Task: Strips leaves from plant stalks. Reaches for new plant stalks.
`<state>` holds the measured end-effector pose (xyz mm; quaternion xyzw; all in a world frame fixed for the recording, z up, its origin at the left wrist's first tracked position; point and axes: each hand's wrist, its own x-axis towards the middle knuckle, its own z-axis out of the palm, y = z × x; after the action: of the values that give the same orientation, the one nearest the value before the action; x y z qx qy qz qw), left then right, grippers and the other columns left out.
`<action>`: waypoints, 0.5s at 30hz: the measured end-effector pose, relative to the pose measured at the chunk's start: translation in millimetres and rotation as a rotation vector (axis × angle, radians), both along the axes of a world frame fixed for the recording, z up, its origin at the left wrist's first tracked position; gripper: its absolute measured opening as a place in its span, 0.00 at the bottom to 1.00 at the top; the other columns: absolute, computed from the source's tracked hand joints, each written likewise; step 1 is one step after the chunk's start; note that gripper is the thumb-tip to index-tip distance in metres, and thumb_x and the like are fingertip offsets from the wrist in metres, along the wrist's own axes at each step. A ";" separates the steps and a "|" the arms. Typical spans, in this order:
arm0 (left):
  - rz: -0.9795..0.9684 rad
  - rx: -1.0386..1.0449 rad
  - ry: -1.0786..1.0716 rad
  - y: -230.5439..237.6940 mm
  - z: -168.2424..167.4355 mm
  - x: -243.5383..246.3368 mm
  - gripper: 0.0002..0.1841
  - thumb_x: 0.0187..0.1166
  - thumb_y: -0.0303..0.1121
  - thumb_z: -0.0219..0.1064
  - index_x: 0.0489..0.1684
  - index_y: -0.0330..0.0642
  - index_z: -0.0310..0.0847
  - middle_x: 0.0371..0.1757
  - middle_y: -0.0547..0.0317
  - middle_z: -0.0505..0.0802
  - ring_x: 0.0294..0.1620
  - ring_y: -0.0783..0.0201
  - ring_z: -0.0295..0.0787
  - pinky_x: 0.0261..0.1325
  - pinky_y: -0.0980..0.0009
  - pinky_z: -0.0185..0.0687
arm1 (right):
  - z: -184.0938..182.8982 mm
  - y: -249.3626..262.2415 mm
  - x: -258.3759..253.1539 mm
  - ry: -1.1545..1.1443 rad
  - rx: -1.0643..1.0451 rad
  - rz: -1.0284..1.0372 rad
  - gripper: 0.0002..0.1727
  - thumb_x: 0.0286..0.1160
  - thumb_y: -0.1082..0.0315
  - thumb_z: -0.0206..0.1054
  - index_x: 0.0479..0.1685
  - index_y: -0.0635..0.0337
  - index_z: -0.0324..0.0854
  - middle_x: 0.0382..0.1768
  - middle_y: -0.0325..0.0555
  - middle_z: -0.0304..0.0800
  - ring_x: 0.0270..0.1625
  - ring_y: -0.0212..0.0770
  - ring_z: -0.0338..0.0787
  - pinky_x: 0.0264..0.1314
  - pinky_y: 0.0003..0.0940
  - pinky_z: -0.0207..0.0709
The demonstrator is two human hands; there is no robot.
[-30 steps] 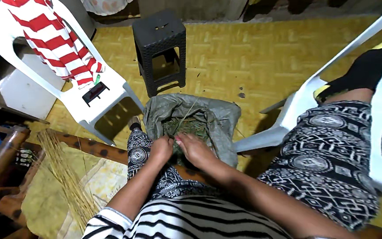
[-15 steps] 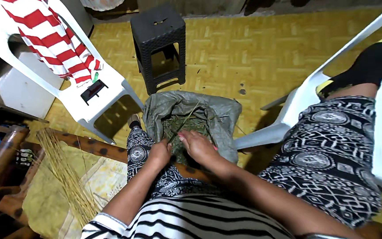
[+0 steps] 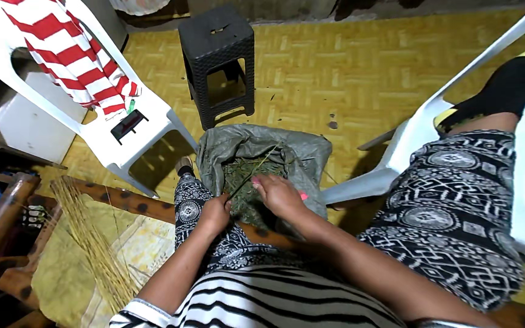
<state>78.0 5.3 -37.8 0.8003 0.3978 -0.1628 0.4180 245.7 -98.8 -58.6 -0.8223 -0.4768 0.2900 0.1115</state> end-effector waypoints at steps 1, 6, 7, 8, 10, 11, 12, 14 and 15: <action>0.002 0.002 -0.002 0.2 0.5 -0.8 0.21 0.95 0.36 0.50 0.76 0.35 0.78 0.66 0.37 0.89 0.70 0.45 0.86 0.77 0.48 0.74 | -1.3 0.0 3.5 -0.010 0.003 -0.015 0.27 0.95 0.56 0.50 0.80 0.65 0.75 0.71 0.67 0.83 0.78 0.66 0.79 0.82 0.62 0.66; 0.033 0.002 0.005 1.7 3.6 -6.3 0.20 0.94 0.35 0.50 0.74 0.35 0.80 0.63 0.38 0.90 0.66 0.47 0.87 0.74 0.49 0.75 | -10.0 -1.6 20.9 -0.055 0.047 -0.127 0.26 0.95 0.55 0.50 0.78 0.65 0.77 0.70 0.68 0.84 0.76 0.68 0.80 0.79 0.66 0.68; 0.041 0.002 0.010 2.9 3.0 -8.3 0.20 0.94 0.35 0.50 0.74 0.35 0.80 0.63 0.38 0.90 0.67 0.47 0.87 0.75 0.49 0.75 | -9.9 -3.3 28.4 -0.052 0.059 -0.165 0.26 0.96 0.55 0.49 0.76 0.66 0.78 0.69 0.69 0.83 0.75 0.70 0.80 0.77 0.67 0.69; 0.050 -0.001 0.018 4.4 2.5 -10.0 0.20 0.95 0.35 0.50 0.75 0.35 0.79 0.65 0.38 0.90 0.68 0.47 0.87 0.76 0.49 0.75 | -9.0 -4.5 34.6 -0.046 0.068 -0.195 0.26 0.96 0.55 0.49 0.76 0.67 0.78 0.69 0.70 0.83 0.74 0.71 0.81 0.77 0.68 0.70; 0.072 -0.009 0.028 6.2 0.6 -11.3 0.21 0.95 0.36 0.50 0.75 0.35 0.79 0.65 0.37 0.89 0.69 0.46 0.86 0.76 0.49 0.74 | -3.8 -4.6 36.1 -0.006 0.086 -0.200 0.25 0.96 0.57 0.50 0.76 0.67 0.78 0.69 0.70 0.83 0.74 0.70 0.81 0.77 0.68 0.70; 0.081 -0.016 0.029 6.5 -0.4 -9.5 0.20 0.95 0.36 0.50 0.74 0.34 0.79 0.64 0.36 0.90 0.67 0.46 0.86 0.75 0.48 0.74 | 1.1 -3.7 31.7 0.033 0.087 -0.177 0.25 0.96 0.58 0.50 0.76 0.66 0.77 0.70 0.69 0.83 0.75 0.69 0.81 0.78 0.66 0.69; 0.090 -0.022 0.027 6.5 -1.6 -6.5 0.20 0.95 0.36 0.50 0.72 0.33 0.80 0.62 0.36 0.90 0.66 0.46 0.87 0.74 0.48 0.75 | 6.0 -2.7 24.5 0.079 0.079 -0.144 0.24 0.96 0.59 0.50 0.77 0.65 0.77 0.71 0.67 0.82 0.76 0.67 0.81 0.79 0.64 0.70; 0.113 -0.031 0.008 5.6 -5.3 0.5 0.19 0.94 0.36 0.51 0.67 0.33 0.82 0.58 0.37 0.90 0.62 0.46 0.88 0.71 0.48 0.76 | 11.4 -1.8 4.5 0.172 0.061 -0.065 0.25 0.96 0.57 0.49 0.79 0.64 0.76 0.72 0.66 0.82 0.75 0.65 0.82 0.80 0.62 0.71; 0.124 -0.035 0.000 5.0 -6.1 3.6 0.19 0.94 0.36 0.52 0.67 0.33 0.83 0.58 0.37 0.91 0.62 0.47 0.88 0.71 0.48 0.77 | 11.7 -2.0 -6.0 0.200 0.050 -0.016 0.26 0.96 0.56 0.48 0.79 0.63 0.76 0.71 0.66 0.82 0.75 0.64 0.82 0.80 0.60 0.71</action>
<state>81.6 10.3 -43.9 0.7666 0.4438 -0.1438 0.4413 239.7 -100.9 -46.9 -0.7901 -0.4637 0.3575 0.1815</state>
